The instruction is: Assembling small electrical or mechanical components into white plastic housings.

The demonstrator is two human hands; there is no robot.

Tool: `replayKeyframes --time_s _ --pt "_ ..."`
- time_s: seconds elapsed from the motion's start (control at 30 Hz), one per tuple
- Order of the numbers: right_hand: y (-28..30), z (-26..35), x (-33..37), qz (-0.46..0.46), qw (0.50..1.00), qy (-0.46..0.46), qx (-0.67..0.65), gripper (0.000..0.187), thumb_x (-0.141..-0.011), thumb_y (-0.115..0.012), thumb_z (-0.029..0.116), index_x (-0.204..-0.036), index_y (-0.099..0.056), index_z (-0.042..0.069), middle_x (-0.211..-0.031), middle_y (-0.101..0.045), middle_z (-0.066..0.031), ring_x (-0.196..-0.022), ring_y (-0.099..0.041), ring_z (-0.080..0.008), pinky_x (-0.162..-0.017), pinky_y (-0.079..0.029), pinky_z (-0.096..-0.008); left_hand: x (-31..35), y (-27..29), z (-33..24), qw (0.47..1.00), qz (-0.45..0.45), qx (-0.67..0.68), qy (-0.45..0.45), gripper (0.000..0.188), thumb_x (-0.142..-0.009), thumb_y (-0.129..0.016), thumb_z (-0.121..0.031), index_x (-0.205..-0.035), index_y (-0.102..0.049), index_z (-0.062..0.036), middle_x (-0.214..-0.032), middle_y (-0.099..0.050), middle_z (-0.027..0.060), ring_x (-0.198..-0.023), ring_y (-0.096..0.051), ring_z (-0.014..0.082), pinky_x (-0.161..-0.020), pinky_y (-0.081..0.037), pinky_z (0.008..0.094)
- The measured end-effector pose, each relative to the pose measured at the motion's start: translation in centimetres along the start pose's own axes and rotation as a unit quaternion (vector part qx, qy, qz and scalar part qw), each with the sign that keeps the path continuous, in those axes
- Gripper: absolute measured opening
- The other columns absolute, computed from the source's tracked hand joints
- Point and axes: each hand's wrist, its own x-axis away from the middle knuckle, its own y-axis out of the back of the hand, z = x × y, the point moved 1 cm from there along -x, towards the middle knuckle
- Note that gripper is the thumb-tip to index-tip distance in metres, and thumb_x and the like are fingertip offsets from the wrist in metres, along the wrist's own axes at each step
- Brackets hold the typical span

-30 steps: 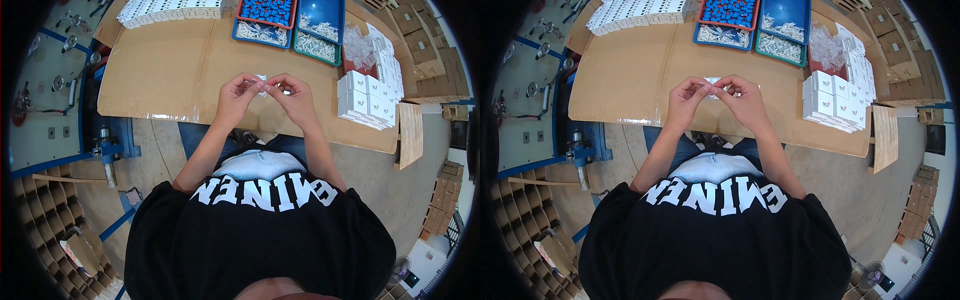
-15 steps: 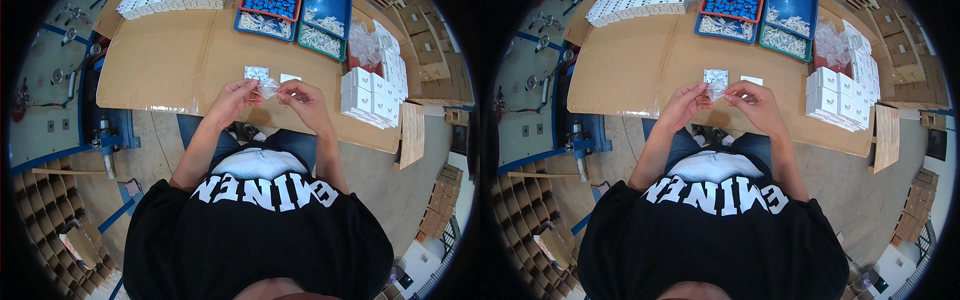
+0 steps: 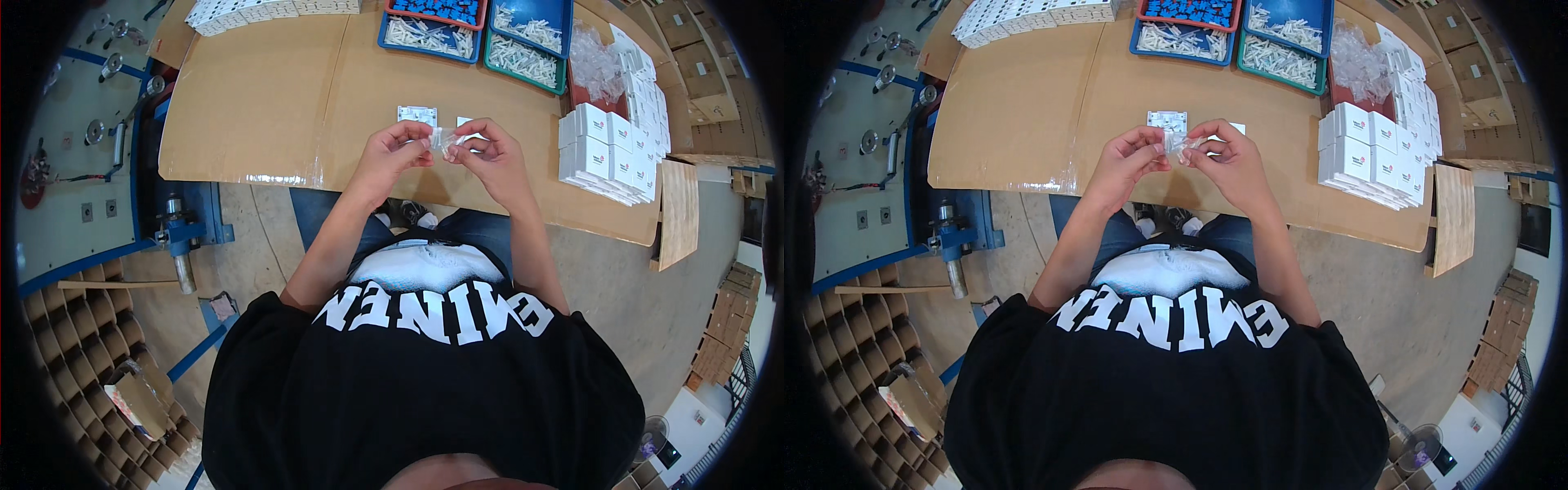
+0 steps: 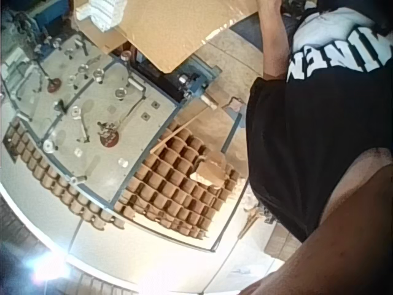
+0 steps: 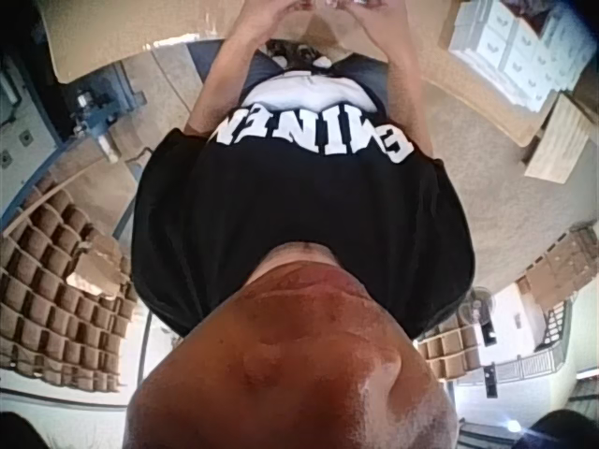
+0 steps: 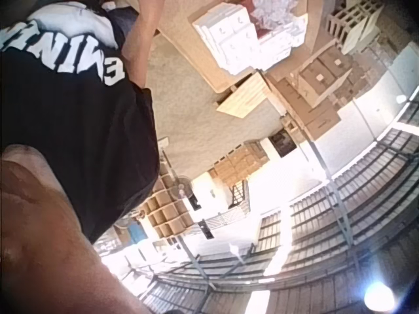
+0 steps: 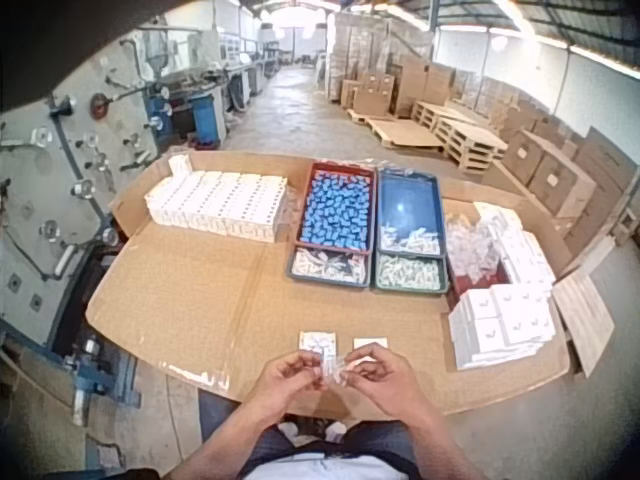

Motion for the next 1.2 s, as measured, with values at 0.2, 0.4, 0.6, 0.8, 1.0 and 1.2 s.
replayKeyframes --time_s 0.2,0.4,0.6,0.8,1.0,1.2 --pt "-0.9 0.6 -0.6 -0.010 0.999 0.019 -0.031 0.031 -0.091 -0.067 -0.007 -0.120 -0.057 -0.004 -0.115 -0.064 -0.0115 -0.093 -0.070 -0.0149 -0.080 -0.060 -0.0279 -0.4 -0.2 0.5 0.984 0.006 0.174 0.030 0.026 -0.098 -0.060 -0.007 -0.123 -0.060 -0.0016 -0.105 -0.066 0.0069 -0.094 -0.067 0.0159 -0.086 -0.058 0.0329" --pt "-0.9 0.9 -0.9 -0.023 0.999 -0.001 -0.042 0.034 -0.091 -0.067 -0.007 -0.124 -0.057 -0.004 -0.115 -0.064 -0.0125 -0.092 -0.070 -0.0151 -0.078 -0.059 -0.0275 -0.1 -1.1 -0.6 0.998 -0.009 0.067 0.004 0.029 -0.096 -0.060 -0.004 -0.125 -0.057 -0.0027 -0.107 -0.065 0.0079 -0.097 -0.068 0.0179 -0.085 -0.058 0.0348" --pt "-0.9 1.0 -0.9 -0.015 0.999 -0.007 -0.046 0.033 -0.091 -0.068 -0.006 -0.123 -0.059 -0.005 -0.116 -0.065 -0.0127 -0.092 -0.070 -0.0154 -0.078 -0.059 -0.0271 -0.5 -0.6 -0.7 0.994 -0.018 0.103 0.013 0.034 -0.095 -0.060 -0.002 -0.129 -0.055 -0.0031 -0.109 -0.065 0.0067 -0.098 -0.068 0.0177 -0.085 -0.059 0.0346" --pt "-0.9 1.1 -1.0 -0.008 0.997 -0.011 -0.069 0.035 -0.091 -0.069 -0.003 -0.125 -0.060 -0.006 -0.116 -0.066 -0.0129 -0.091 -0.070 -0.0160 -0.080 -0.059 -0.0289 -0.5 -0.9 -1.1 0.999 0.005 -0.007 -0.035 0.032 -0.094 -0.059 -0.001 -0.125 -0.055 -0.0026 -0.110 -0.065 0.0086 -0.098 -0.068 0.0173 -0.083 -0.059 0.0334" --pt "-0.4 1.2 -1.4 0.005 0.999 -0.026 -0.034 0.037 -0.090 -0.070 -0.003 -0.125 -0.060 -0.006 -0.115 -0.067 -0.0120 -0.092 -0.070 -0.0152 -0.083 -0.059 -0.0302 -0.9 -0.2 -0.5 1.000 -0.004 -0.011 -0.028 0.030 -0.095 -0.061 0.003 -0.124 -0.055 -0.0026 -0.116 -0.065 0.0103 -0.096 -0.067 0.0157 -0.084 -0.059 0.0307" --pt "-0.3 1.0 -1.4 -0.008 0.999 -0.009 -0.039 0.036 -0.090 -0.070 -0.003 -0.125 -0.060 -0.005 -0.111 -0.068 -0.0109 -0.095 -0.070 -0.0158 -0.085 -0.059 -0.0306 -1.2 -0.3 -0.5 0.990 -0.048 -0.056 -0.116 0.028 -0.096 -0.066 -0.001 -0.122 -0.057 -0.0019 -0.105 -0.068 0.0085 -0.090 -0.068 0.0143 -0.083 -0.058 0.0293"
